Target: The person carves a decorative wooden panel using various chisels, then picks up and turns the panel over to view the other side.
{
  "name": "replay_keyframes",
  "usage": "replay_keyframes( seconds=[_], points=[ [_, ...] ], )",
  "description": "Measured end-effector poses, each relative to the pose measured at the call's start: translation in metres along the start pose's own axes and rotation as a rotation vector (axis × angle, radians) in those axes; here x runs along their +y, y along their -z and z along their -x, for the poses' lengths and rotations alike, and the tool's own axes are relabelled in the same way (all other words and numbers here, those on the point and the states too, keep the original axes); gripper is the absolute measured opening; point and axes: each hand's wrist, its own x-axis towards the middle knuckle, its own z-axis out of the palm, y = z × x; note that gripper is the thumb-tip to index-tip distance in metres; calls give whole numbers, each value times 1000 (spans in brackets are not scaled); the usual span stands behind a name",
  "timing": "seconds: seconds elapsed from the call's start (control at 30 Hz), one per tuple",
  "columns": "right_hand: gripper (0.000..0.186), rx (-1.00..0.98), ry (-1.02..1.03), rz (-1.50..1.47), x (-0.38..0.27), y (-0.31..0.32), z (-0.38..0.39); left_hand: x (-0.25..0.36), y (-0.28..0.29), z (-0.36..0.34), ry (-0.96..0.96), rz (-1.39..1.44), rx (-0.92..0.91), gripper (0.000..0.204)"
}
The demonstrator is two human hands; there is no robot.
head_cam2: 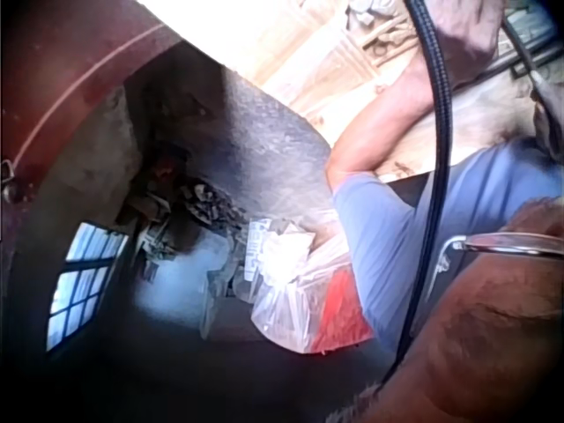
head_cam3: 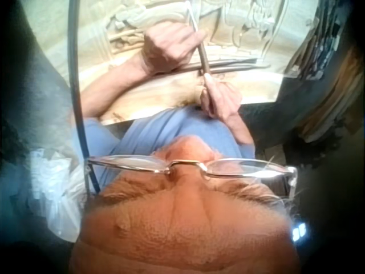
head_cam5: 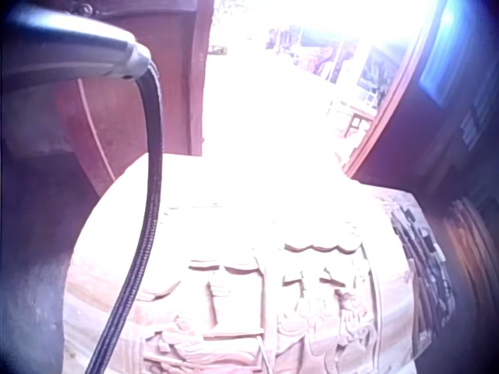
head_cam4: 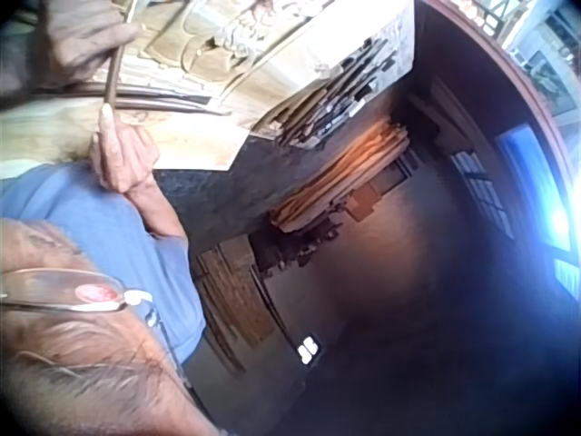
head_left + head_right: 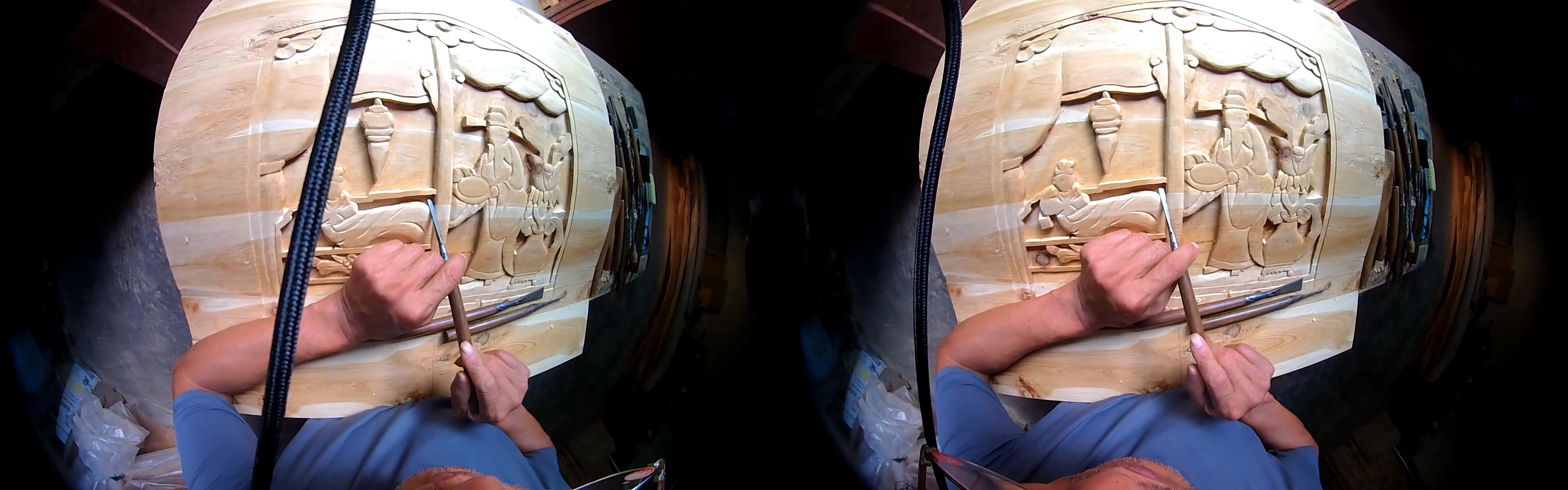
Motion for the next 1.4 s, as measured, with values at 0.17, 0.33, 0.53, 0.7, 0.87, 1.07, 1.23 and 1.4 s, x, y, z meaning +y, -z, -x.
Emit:
replay_keyframes(
  seconds=[0.17,0.33,0.53,0.7,0.87,1.07,1.23,1.4],
  points=[
    [48,14,-8,9,-1,0,0,1,0,1,-4,-27,-7,31],
    [47,10,0,28,-2,2,-2,1,1,1,-4,-22,4,32],
    [47,32,23,76,5,-6,0,-1,0,0,12,-13,0,32],
    [38,36,41,27,11,-3,2,-3,1,1,-32,10,46,33],
    [34,156,-34,-170,21,8,19,-3,14,0,-192,2,37,42],
    [42,-50,-517,-440,44,47,15,0,12,-2,-255,-56,32,46],
    [49,-31,-797,-913,62,57,17,3,8,1,-253,-127,13,44],
    [52,51,-845,-1062,77,52,32,3,11,-4,-243,-185,-22,40]
  ],
)
